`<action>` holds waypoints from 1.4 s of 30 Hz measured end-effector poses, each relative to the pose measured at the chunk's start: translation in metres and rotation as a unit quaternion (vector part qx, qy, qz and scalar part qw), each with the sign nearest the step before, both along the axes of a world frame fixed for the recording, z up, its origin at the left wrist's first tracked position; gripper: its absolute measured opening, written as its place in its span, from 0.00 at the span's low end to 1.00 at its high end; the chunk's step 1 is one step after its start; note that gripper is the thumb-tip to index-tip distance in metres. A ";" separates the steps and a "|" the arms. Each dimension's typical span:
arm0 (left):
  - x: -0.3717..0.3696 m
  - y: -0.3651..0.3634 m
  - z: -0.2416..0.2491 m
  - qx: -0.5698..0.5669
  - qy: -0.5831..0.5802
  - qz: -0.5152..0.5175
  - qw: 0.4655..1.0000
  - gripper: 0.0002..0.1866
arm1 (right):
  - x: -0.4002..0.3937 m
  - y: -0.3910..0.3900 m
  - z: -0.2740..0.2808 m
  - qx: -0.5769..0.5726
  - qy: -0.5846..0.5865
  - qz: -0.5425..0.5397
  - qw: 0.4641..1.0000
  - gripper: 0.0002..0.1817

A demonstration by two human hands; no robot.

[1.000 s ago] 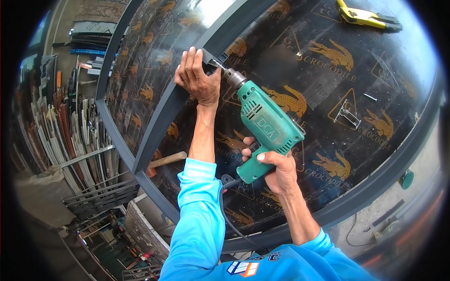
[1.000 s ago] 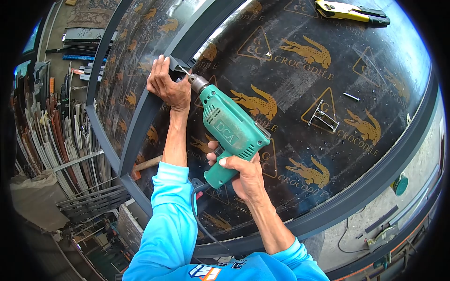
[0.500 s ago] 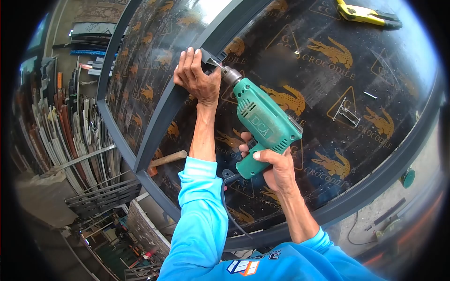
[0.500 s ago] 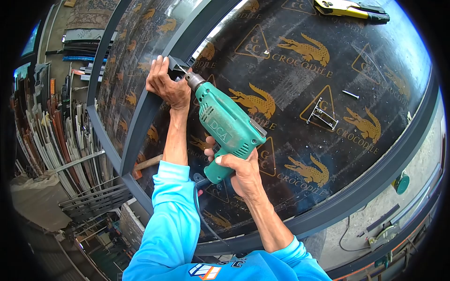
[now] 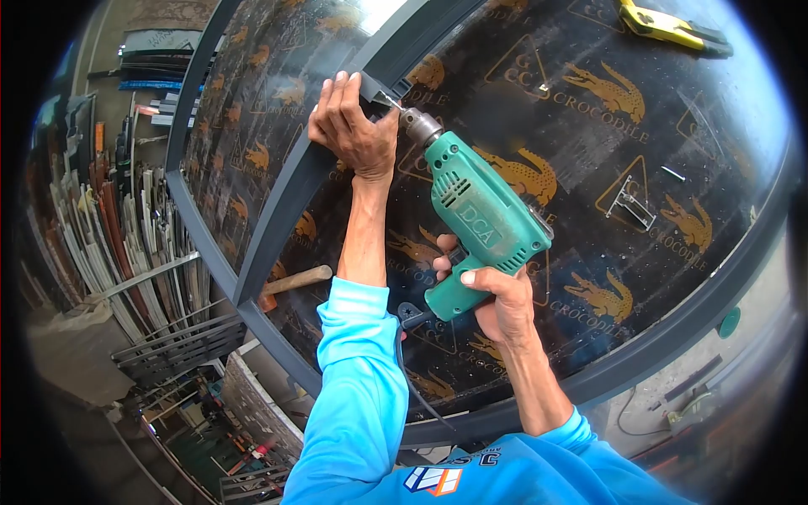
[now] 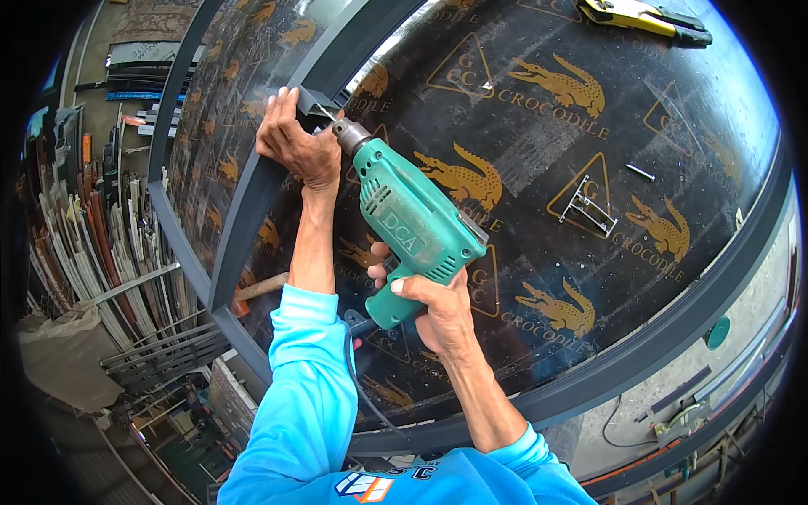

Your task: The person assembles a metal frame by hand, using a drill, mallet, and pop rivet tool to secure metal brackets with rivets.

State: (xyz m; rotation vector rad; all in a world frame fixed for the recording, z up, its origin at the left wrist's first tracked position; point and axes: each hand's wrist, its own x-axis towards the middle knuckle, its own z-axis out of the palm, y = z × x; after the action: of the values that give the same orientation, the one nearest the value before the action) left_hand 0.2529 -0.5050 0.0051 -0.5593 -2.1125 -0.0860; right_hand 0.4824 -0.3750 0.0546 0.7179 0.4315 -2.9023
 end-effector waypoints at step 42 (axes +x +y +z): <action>-0.004 0.003 -0.001 0.014 0.010 -0.030 0.999 0.35 | -0.001 0.001 0.004 -0.018 -0.008 0.021 1.000 0.34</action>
State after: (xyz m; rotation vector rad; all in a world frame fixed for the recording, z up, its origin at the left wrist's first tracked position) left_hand 0.2488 -0.5024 0.0045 -0.6055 -2.0723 -0.1425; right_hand 0.4816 -0.3743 0.0588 0.7181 0.3860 -2.8562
